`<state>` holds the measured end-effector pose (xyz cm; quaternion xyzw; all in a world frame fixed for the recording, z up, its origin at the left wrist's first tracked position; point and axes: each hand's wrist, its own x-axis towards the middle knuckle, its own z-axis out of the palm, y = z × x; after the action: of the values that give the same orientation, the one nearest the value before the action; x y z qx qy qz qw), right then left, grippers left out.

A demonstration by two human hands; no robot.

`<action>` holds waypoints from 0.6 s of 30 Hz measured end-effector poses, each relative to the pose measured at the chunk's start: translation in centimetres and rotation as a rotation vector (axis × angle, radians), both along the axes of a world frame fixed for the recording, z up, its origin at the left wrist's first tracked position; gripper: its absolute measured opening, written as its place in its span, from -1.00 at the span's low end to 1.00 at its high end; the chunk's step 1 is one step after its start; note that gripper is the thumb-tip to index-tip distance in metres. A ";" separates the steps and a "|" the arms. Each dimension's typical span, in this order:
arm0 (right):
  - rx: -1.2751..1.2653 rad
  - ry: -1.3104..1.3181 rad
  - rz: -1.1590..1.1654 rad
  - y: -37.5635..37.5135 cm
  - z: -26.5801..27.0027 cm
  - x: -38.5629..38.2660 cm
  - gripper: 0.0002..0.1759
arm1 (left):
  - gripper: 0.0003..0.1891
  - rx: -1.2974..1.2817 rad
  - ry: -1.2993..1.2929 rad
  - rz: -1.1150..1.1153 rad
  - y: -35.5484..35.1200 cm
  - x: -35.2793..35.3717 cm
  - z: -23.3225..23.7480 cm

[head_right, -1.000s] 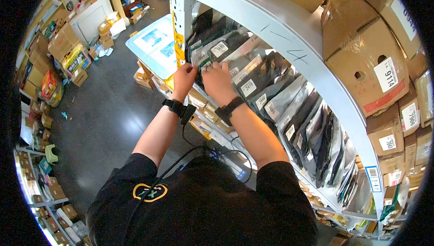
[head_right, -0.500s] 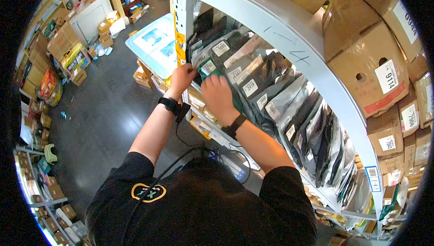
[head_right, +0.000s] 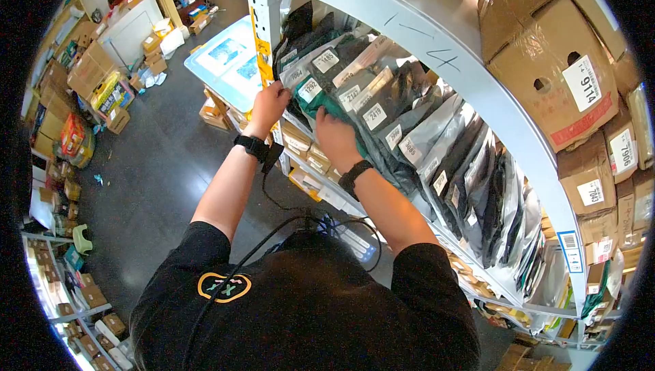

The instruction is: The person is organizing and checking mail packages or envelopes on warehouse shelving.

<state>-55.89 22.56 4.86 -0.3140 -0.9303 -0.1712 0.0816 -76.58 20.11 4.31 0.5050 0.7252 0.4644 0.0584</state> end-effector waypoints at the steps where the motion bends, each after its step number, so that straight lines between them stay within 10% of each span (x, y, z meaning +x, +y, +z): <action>1: -0.005 0.062 0.011 -0.4 0.2 0.2 -0.49 | -0.76 -0.007 0.008 -0.003 -0.1 0.0 0.0; 18: -0.142 0.020 -0.023 -0.7 -1.6 -0.5 -0.88 | -0.76 0.009 -0.017 0.098 0.5 0.5 -0.4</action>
<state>-56.36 21.85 3.28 -0.3315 -0.9355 -0.1024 0.0665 -76.13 20.61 3.92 0.4653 0.7463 0.4743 0.0395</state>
